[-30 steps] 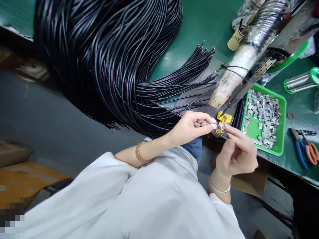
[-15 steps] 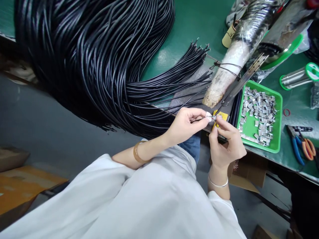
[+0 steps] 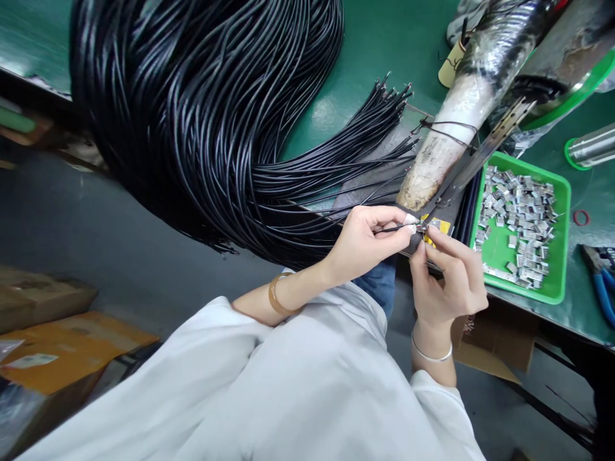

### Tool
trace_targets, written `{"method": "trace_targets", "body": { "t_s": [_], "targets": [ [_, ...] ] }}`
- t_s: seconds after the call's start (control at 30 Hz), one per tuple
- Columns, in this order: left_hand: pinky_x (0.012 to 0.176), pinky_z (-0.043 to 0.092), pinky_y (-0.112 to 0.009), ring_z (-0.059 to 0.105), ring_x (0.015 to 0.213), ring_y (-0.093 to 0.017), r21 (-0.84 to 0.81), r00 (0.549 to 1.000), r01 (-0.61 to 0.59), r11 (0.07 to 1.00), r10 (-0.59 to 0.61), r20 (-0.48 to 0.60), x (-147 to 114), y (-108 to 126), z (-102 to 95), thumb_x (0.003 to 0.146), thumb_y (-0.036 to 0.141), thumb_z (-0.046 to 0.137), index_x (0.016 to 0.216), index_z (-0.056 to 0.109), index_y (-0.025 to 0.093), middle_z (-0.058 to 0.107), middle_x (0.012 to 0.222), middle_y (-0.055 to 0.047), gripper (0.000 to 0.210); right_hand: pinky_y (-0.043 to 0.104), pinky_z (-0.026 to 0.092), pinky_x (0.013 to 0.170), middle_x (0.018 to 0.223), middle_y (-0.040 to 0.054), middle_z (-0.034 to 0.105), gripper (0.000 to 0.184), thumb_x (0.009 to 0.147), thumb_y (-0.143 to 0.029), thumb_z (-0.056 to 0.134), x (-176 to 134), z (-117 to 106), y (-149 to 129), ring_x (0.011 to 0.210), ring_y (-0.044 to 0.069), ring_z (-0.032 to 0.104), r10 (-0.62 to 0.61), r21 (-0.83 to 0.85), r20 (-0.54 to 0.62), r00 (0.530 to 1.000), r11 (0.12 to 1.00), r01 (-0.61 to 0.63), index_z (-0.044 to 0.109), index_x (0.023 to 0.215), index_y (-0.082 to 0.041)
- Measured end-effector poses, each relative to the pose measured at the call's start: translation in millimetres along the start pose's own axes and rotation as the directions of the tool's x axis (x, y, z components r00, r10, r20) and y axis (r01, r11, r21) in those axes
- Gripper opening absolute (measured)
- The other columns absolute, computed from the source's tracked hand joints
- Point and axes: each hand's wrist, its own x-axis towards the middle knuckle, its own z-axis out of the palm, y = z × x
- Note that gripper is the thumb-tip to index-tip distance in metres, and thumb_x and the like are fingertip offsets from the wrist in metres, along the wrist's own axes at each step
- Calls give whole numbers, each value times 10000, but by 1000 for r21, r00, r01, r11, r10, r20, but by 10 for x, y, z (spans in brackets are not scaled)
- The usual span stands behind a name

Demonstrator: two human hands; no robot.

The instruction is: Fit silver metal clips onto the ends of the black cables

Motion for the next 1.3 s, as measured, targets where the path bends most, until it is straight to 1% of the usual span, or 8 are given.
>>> {"method": "trace_targets", "body": {
  "t_s": [0.33,0.4,0.53,0.6,0.77,0.97,1.2,1.3],
  "targets": [
    [527,335,-193,399,554,-54,55,997,28,998,-32,65,-17,13,-40,801,231,650,766,704,107,506,608,20,140,228,632,780,997,24,779,241,752,-60,762,-56,-25,26,865,142,762,-3,50,16,1000,999,2,603,866,-201],
    [525,327,-193,389,555,-54,58,998,26,998,-30,63,-22,3,-32,806,237,649,775,708,110,500,611,21,143,264,641,801,1050,36,773,214,778,-68,739,-39,-30,11,893,155,763,58,100,22,998,993,-60,609,885,-199],
    [516,310,-190,387,561,-52,64,999,21,998,-23,39,-17,-19,-12,808,226,643,779,714,115,522,634,16,135,341,647,849,1176,83,742,156,821,-95,700,-8,-45,-20,1031,212,746,246,158,141,959,951,-267,634,928,-187],
    [501,289,-189,373,550,-50,71,1000,13,997,-15,24,-14,-18,-5,808,222,642,780,714,116,516,627,19,131,337,650,831,1168,84,745,151,826,-103,698,10,-51,-31,1016,212,750,275,158,172,946,940,-302,647,941,-187],
    [505,308,-191,403,561,-57,74,1000,-11,997,10,14,-23,26,-2,825,247,637,807,723,120,550,653,4,155,355,652,838,1145,73,748,125,832,-105,691,80,-67,-60,1038,217,743,224,139,153,963,960,-245,657,917,-191],
    [466,221,-188,301,521,-34,171,999,-8,985,1,40,-29,41,-33,793,198,644,795,736,92,512,607,24,141,332,638,817,1034,51,764,115,816,-106,702,85,-65,-45,1007,203,745,224,110,160,961,964,-243,647,862,-195],
    [461,244,-178,299,516,-30,176,994,-102,979,93,58,-21,75,-26,803,192,638,833,748,88,545,624,21,154,303,631,820,1060,43,757,186,782,-73,739,144,-78,-43,980,190,745,207,116,131,970,968,-222,694,911,-200],
    [476,278,-177,350,534,-38,168,996,-82,982,73,60,-17,81,-35,807,212,639,837,748,89,582,666,0,167,328,638,825,1074,48,755,180,776,-75,740,146,-87,-59,984,200,746,211,119,133,968,967,-227,687,893,-202]
  ]
}}
